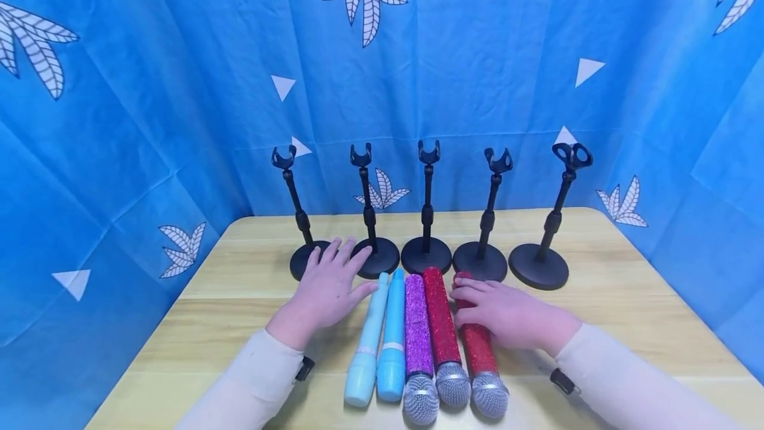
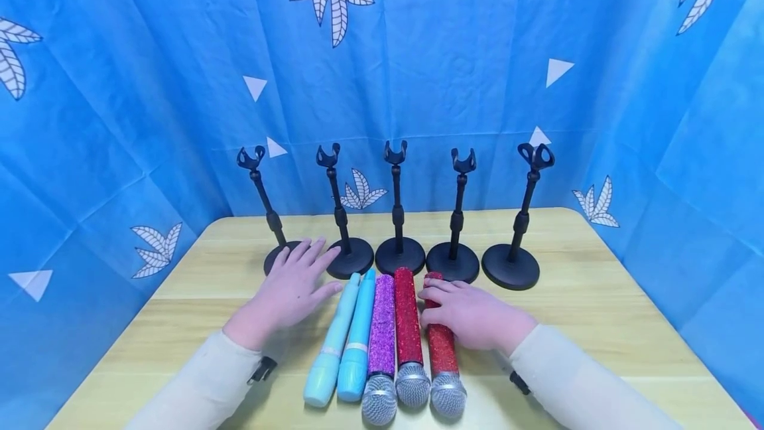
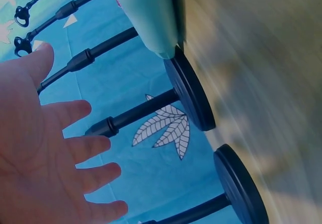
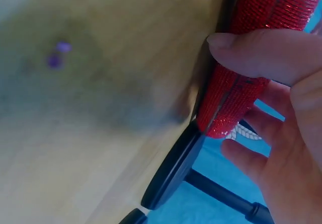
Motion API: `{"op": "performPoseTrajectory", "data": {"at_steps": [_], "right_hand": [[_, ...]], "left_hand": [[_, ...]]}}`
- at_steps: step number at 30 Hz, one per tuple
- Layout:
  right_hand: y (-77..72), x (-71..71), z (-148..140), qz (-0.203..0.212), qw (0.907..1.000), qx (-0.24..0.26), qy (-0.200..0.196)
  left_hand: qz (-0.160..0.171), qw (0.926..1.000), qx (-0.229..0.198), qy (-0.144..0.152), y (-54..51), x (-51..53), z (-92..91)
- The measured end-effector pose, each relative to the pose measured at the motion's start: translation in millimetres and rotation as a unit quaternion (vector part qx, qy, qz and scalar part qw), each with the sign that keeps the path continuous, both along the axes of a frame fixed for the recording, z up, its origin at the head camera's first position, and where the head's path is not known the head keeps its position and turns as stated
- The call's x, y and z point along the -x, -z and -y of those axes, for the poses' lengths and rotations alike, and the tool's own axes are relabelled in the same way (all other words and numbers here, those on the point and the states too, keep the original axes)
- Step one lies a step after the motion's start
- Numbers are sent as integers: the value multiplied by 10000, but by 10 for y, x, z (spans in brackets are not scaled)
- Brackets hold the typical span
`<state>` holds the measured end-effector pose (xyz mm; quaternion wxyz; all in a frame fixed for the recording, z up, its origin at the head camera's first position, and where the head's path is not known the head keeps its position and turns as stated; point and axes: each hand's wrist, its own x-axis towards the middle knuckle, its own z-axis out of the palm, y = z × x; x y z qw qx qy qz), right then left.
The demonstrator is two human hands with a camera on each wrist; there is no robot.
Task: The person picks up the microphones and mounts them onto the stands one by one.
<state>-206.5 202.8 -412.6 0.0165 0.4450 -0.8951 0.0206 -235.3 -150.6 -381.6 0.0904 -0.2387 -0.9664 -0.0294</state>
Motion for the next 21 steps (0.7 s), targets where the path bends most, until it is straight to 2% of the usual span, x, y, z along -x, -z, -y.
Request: {"op": "performPoseTrajectory", "data": {"at_steps": [6,11,16,21], "right_hand": [[-16,-40,-119,-265,9991,330,-57],[-127,-94,-313,-488,9974,470,251],[-204,-170,-598,-740,9929,731,574],[-212,-254,-876,-997,9865,1107,676]], "left_hand": [[117,9998,112,119,-46,39,-92],[83,9994,168,279,-120,79,-215],[-185,9967,190,766,-220,140,-439],[-171,9922,366,1181,-354,145,-758]]}}
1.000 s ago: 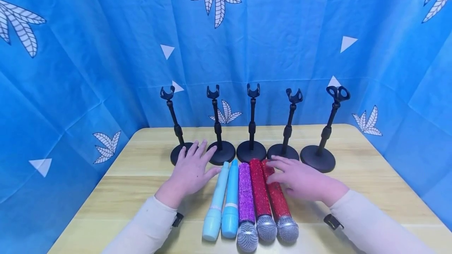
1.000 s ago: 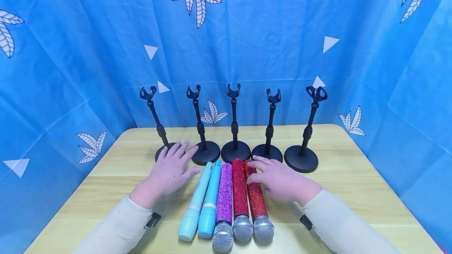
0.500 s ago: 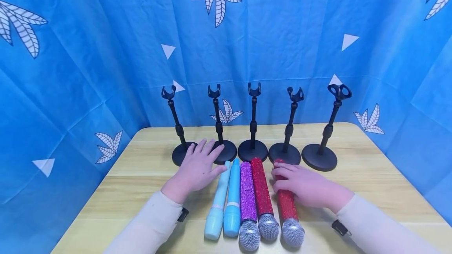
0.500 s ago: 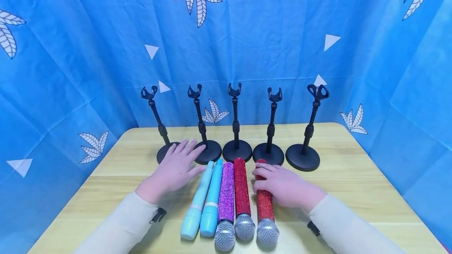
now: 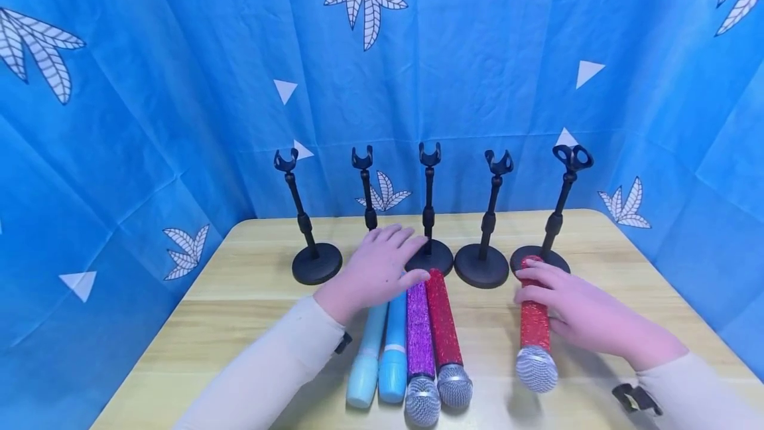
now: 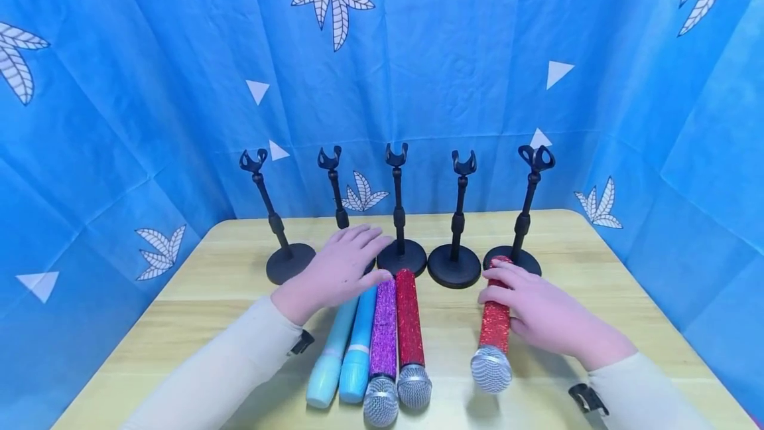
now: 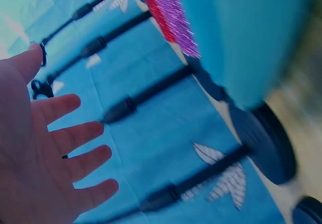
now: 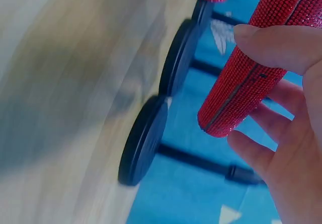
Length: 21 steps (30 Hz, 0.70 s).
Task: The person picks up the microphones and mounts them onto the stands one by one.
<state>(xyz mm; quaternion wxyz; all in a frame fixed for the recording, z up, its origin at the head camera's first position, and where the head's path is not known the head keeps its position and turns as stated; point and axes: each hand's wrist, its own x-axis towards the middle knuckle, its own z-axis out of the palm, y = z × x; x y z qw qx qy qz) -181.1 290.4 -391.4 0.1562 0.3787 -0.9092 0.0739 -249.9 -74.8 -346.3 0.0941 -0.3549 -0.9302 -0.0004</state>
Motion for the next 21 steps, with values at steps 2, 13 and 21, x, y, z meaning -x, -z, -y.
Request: {"op": "performPoseTrajectory", "data": {"at_steps": [2,13,21], "right_hand": [[6,-30,-89,-45,9999,83,81],[50,-178,-495,-59,9971,478,591],[0,-196,-630,-24,9953,430,866]], "left_hand": [[3,9999,69,130,-46,-4,-127],[636,9931,-286,940,-132,63,-856],[1443,9834,-797,758,-254,247,-1337]]}}
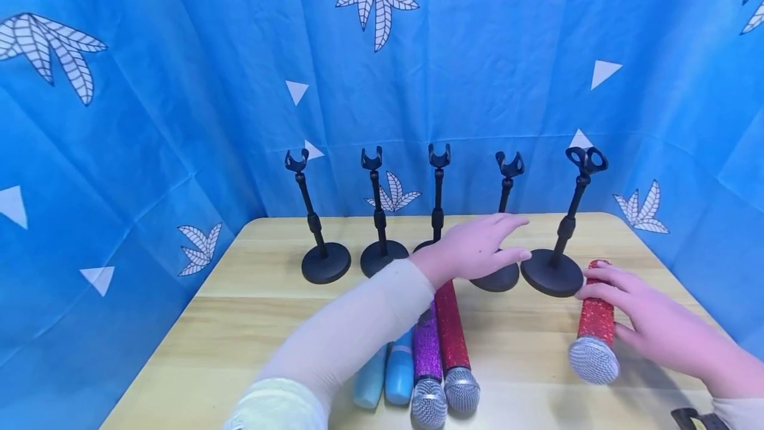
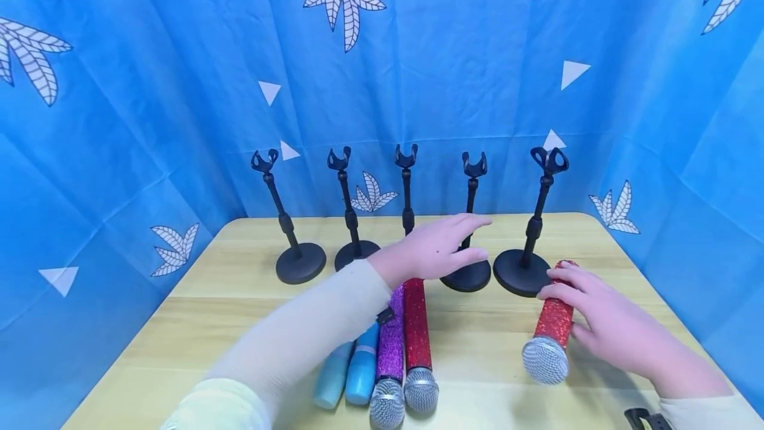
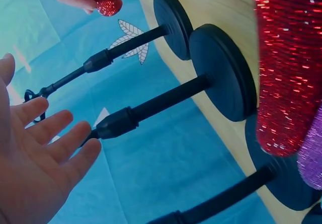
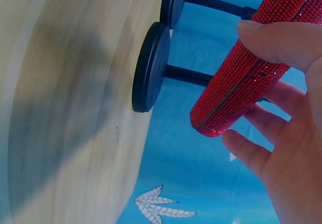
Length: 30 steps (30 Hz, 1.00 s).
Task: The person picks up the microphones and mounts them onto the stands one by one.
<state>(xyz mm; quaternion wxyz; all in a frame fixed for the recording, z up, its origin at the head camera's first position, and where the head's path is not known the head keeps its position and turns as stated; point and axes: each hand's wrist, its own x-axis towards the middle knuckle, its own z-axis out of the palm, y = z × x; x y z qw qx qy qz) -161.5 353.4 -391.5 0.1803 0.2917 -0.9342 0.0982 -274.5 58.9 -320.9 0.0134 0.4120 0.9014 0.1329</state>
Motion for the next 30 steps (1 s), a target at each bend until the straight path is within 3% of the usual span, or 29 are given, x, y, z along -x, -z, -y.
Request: {"op": "performPoseTrajectory", "data": {"at_steps": [10,15,22,30], "right_hand": [[59,-20,-115,-278,9996,-107,22],[56,-4,-158,-263,9996,-20,76],[57,-17,-277,-203,9993,-58,304],[90,-2,-328,-274,9992,184,242]], "left_hand": [[737,9934,-675,-562,-49,145,-337],[1002,9875,-1042,-624,-79,183,-514],[1860,9583,-2088,-594,-73,172,-804],[2089,9397,-2544,-925,-53,209,-1059]]}}
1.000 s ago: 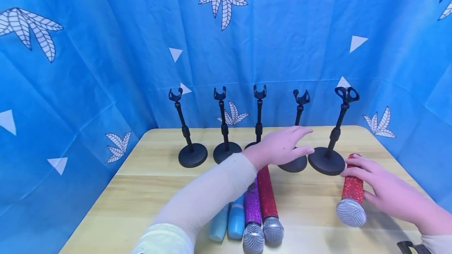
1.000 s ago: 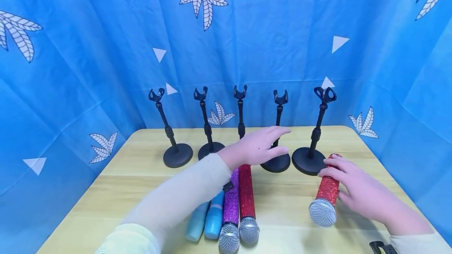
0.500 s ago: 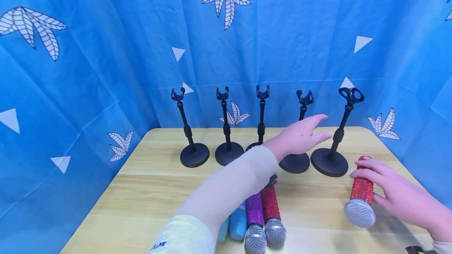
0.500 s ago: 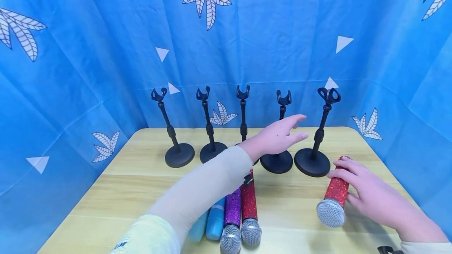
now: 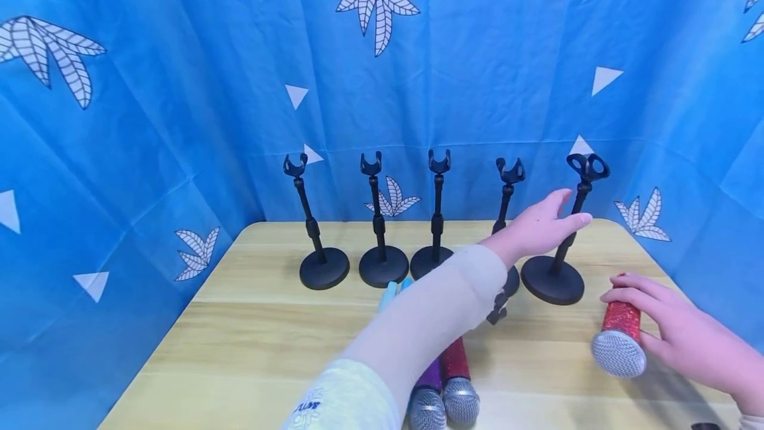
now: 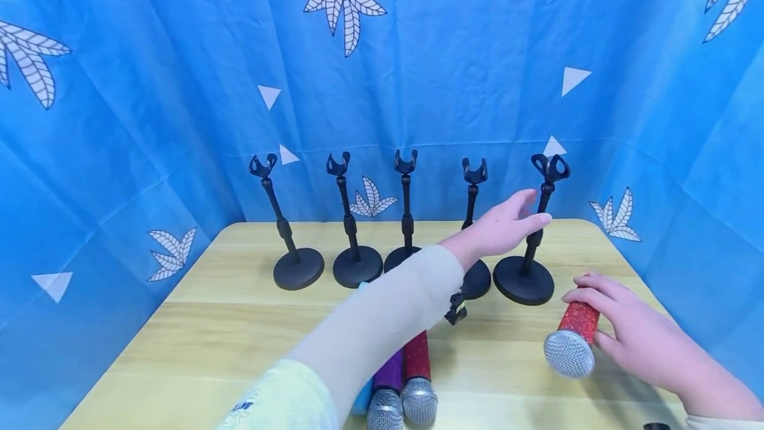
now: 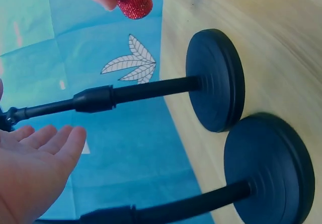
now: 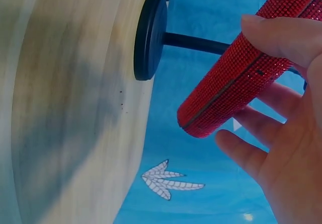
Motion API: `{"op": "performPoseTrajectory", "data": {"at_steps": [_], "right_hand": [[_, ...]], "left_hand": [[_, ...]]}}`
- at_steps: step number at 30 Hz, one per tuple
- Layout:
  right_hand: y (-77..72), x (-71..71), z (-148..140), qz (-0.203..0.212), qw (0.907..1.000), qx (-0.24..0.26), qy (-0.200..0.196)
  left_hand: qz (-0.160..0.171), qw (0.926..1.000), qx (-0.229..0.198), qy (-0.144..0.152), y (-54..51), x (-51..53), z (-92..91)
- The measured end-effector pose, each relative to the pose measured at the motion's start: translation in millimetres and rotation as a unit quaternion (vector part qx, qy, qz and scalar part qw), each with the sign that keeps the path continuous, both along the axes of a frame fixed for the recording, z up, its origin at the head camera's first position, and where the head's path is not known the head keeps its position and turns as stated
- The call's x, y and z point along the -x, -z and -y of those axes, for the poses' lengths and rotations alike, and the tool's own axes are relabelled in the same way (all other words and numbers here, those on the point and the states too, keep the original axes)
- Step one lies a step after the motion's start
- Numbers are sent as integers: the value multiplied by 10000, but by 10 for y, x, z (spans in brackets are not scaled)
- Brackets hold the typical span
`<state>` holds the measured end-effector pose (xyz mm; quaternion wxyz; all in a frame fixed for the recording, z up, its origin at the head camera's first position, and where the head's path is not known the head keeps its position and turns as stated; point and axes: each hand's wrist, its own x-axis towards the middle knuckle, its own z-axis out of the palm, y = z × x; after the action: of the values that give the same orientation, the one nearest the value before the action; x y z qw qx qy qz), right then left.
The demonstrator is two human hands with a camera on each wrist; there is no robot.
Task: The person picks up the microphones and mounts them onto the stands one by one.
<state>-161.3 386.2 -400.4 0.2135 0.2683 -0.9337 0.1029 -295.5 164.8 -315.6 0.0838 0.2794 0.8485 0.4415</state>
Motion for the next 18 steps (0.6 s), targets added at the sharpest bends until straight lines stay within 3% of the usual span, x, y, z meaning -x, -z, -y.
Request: {"op": "performPoseTrajectory", "data": {"at_steps": [7,12,18], "right_hand": [[-20,-4,-39,-8,9999,171,-7],[-17,-13,-67,81,9997,211,-39],[-2,-23,-60,329,9990,87,282]], "left_hand": [[259,9987,-352,-271,4,6,-226],[408,9980,-406,-269,11,28,-296],[132,9992,-117,-359,85,55,-230]]}}
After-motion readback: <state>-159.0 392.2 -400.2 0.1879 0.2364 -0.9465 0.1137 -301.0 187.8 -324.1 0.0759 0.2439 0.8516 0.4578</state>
